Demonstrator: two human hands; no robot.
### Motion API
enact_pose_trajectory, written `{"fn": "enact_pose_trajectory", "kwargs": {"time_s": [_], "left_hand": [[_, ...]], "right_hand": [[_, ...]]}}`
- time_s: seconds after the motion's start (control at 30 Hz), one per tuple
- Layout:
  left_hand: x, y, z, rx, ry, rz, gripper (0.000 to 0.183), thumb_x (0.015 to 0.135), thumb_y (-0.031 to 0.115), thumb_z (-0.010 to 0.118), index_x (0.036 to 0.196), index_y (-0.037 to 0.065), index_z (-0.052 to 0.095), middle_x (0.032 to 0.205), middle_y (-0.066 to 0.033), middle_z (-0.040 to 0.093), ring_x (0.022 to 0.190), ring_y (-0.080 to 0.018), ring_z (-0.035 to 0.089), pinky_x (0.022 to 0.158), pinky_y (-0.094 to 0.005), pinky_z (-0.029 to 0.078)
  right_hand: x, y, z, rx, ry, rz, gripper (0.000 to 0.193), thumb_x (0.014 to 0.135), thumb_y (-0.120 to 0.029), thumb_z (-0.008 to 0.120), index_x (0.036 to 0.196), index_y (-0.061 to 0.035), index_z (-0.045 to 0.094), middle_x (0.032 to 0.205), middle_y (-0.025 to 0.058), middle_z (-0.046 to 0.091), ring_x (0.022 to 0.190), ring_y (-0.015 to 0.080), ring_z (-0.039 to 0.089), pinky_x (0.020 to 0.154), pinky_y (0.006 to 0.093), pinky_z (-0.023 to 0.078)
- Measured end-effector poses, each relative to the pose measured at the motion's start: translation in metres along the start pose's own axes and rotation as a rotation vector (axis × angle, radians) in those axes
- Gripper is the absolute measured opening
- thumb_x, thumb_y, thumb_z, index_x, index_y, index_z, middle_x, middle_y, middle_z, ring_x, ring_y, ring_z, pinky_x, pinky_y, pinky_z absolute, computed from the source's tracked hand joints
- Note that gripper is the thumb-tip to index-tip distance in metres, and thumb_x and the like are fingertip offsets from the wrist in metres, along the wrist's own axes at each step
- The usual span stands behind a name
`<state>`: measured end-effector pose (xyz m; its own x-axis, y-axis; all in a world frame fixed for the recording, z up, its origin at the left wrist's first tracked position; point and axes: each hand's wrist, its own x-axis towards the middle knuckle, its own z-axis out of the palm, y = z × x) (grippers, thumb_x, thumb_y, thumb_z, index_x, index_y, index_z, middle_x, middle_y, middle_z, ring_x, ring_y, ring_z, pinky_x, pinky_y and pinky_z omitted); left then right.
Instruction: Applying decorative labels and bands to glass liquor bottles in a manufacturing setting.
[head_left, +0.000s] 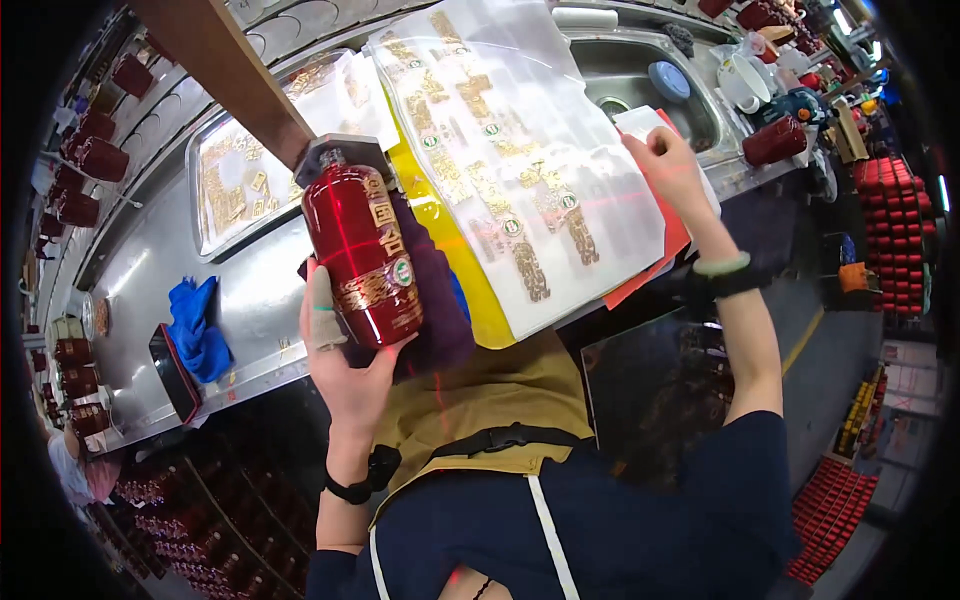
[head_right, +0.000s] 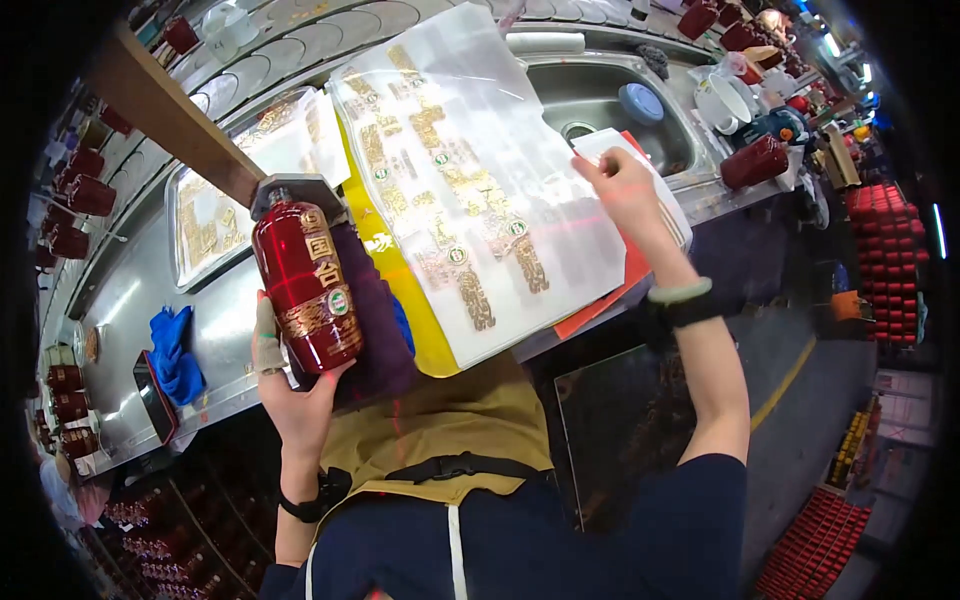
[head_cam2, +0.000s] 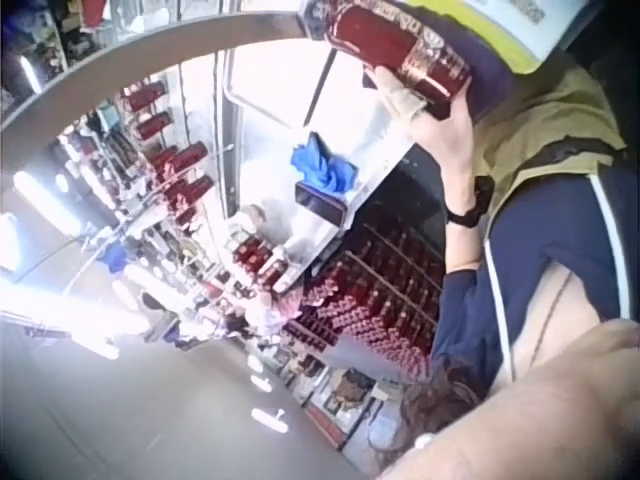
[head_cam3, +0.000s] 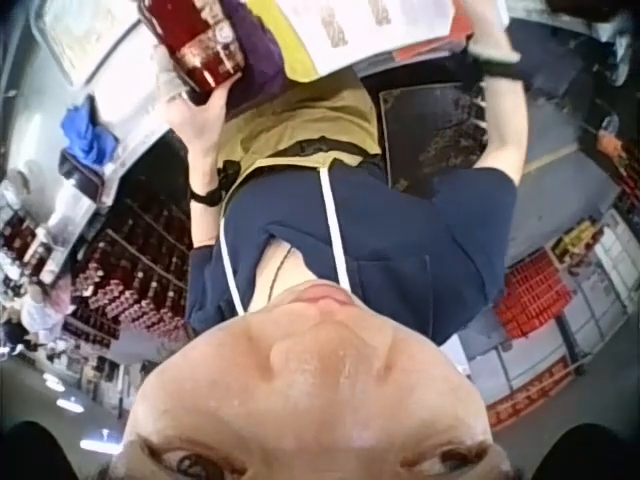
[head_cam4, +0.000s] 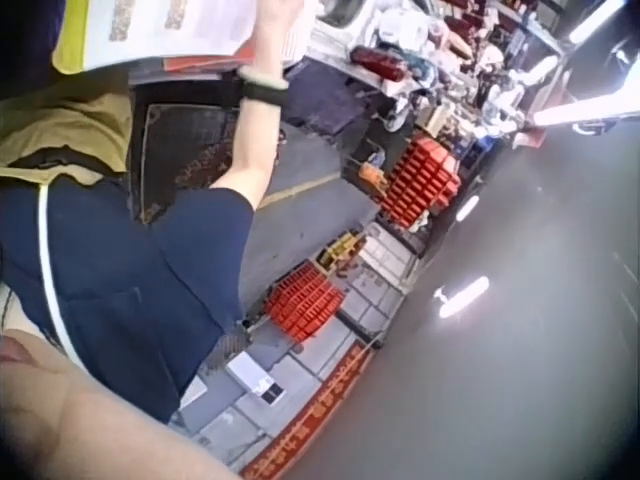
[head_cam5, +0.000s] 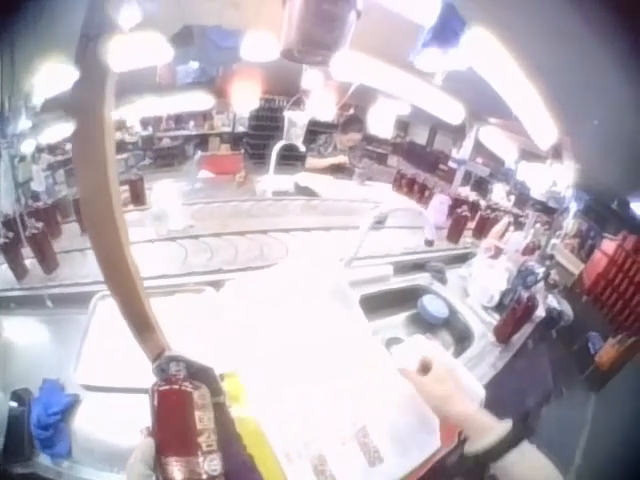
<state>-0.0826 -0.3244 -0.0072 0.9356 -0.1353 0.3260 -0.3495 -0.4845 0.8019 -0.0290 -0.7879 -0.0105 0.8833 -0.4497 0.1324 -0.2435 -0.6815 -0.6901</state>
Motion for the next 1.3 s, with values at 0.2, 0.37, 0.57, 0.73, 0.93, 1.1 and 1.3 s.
{"fn": "enact_pose_trajectory", "kwargs": {"time_s": [0.2,0.37,0.57,0.73,0.93,1.1,1.3], "left_hand": [[0.001,0.001,-0.002,-0.013,-0.014,0.001,0.1,0.071,-0.004,0.087,0.158,0.0,0.038,0.157,-0.0166,0.047,0.136,-0.0255,0.055,0.113,-0.0373,0.045],[0.003,0.005,-0.002,0.035,-0.019,-0.001,0.096,0.074,0.001,0.087,0.158,0.0,0.04,0.155,-0.0175,0.051,0.136,-0.0267,0.055,0.114,-0.0381,0.042],[0.003,0.007,-0.002,0.073,-0.012,0.005,0.096,0.074,0.002,0.087,0.158,0.0,0.039,0.152,-0.0171,0.054,0.134,-0.0268,0.056,0.113,-0.0385,0.041],[0.001,0.004,-0.003,0.014,-0.016,0.005,0.098,0.073,-0.001,0.088,0.158,-0.001,0.039,0.154,-0.0184,0.052,0.134,-0.0276,0.056,0.113,-0.038,0.043],[0.0,0.001,-0.002,-0.043,-0.013,0.004,0.098,0.073,-0.001,0.088,0.157,-0.002,0.039,0.157,-0.0175,0.048,0.138,-0.0277,0.054,0.113,-0.0381,0.044],[0.001,0.0,-0.004,-0.057,-0.024,-0.006,0.096,0.071,-0.004,0.087,0.155,-0.001,0.042,0.157,-0.0226,0.045,0.141,-0.0333,0.051,0.114,-0.0398,0.045],[-0.004,-0.002,-0.004,-0.038,0.013,-0.12,0.098,0.072,0.008,0.091,0.155,-0.005,0.04,0.15,-0.0234,0.053,0.133,-0.0285,0.059,0.108,-0.0364,0.049]], "right_hand": [[0.077,0.091,-0.059,-0.455,-0.008,0.264,0.062,0.081,-0.054,0.081,0.101,0.0037,0.073,0.099,0.0204,0.076,0.097,0.0314,0.072,0.088,0.0409,0.054],[0.087,0.129,-0.067,-0.248,-0.298,0.398,0.064,0.081,-0.059,0.081,0.107,-0.0014,0.073,0.094,0.0058,0.072,0.078,0.0175,0.065,0.07,0.0318,0.05],[0.096,0.142,-0.079,-0.211,-0.341,0.377,0.044,0.087,-0.048,0.079,0.1,-0.0058,0.075,0.079,-0.0023,0.064,0.062,0.0092,0.052,0.053,0.0281,0.036],[0.09,0.151,-0.082,-0.161,-0.206,0.379,0.033,0.092,-0.04,0.074,0.099,-0.007,0.074,0.078,-0.003,0.064,0.056,0.0077,0.047,0.048,0.0267,0.032],[0.08,0.14,-0.094,0.002,-0.153,0.492,0.032,0.092,-0.035,0.075,0.098,-0.0035,0.073,0.076,-0.0003,0.065,0.051,0.0078,0.045,0.046,0.0279,0.031],[0.088,0.15,-0.088,0.028,-0.256,0.517,0.028,0.093,-0.036,0.076,0.102,-0.0099,0.072,0.067,-0.0054,0.052,0.044,0.0079,0.038,0.04,0.0284,0.024],[0.105,0.194,-0.091,0.073,-0.147,0.568,0.03,0.09,-0.036,0.077,0.105,-0.0102,0.073,0.071,-0.0046,0.057,0.045,0.0063,0.039,0.039,0.0274,0.024]]}}
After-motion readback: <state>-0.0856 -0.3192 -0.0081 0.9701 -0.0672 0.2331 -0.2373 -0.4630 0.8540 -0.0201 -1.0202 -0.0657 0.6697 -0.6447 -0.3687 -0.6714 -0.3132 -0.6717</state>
